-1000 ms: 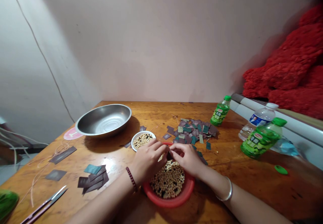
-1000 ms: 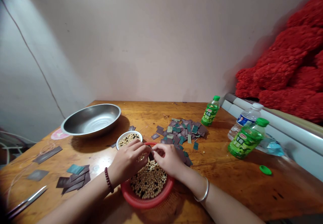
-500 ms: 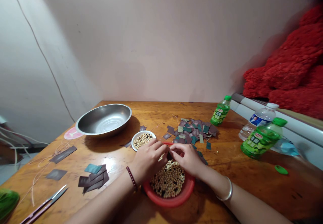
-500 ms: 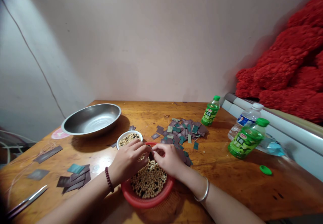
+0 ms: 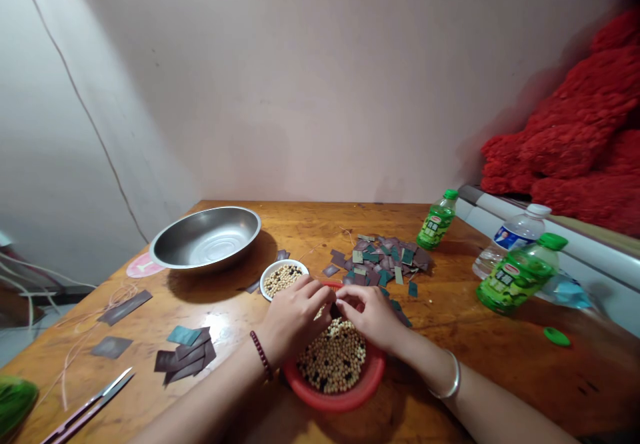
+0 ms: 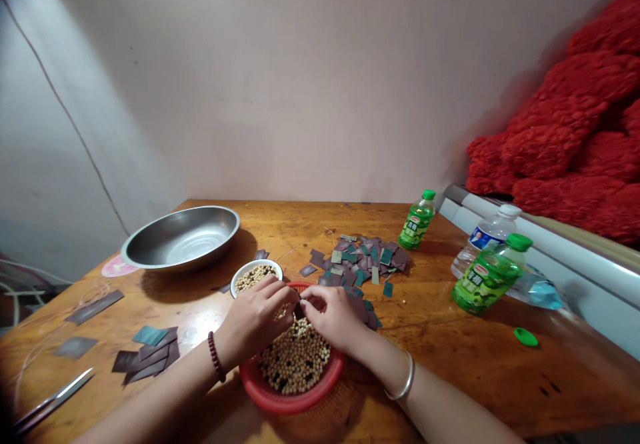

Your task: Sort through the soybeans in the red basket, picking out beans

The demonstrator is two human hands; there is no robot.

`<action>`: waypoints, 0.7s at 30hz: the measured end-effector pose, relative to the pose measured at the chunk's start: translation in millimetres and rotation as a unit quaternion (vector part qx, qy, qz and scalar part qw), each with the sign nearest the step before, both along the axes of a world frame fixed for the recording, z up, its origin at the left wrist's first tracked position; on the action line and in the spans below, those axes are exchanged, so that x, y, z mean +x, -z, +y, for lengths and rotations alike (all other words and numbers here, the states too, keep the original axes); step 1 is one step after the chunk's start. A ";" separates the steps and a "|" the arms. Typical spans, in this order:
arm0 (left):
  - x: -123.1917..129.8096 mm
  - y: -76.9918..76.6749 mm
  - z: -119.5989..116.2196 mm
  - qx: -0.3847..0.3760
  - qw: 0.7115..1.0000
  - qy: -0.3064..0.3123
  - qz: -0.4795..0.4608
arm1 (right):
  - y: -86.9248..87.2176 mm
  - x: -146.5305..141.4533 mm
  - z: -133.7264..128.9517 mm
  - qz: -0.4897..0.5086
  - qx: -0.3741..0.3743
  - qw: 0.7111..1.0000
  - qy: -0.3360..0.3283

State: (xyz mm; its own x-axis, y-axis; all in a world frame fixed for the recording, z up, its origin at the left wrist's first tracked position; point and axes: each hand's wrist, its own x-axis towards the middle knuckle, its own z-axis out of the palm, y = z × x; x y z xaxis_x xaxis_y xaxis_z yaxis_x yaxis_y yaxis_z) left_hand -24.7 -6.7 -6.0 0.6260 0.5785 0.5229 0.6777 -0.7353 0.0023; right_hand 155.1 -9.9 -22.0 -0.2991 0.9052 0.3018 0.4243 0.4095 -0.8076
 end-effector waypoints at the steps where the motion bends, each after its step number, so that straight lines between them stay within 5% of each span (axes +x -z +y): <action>1: 0.0 0.0 -0.1 0.001 1.000 -0.001 -0.001 | 0.0 0.1 0.1 -0.001 0.001 1.000 0.000; 21: -0.3 2.1 1.5 0.026 1.000 0.008 -0.002 | -0.6 0.2 -0.1 -0.002 0.008 1.000 0.008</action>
State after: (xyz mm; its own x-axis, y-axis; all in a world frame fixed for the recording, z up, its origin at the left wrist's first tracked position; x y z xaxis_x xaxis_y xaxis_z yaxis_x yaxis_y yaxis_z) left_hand -25.0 -5.2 -8.1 0.6325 0.5410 0.5542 0.6662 -0.7450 -0.0330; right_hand 155.3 -10.1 -21.4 -0.2862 0.9047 0.3155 0.4346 0.4161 -0.7987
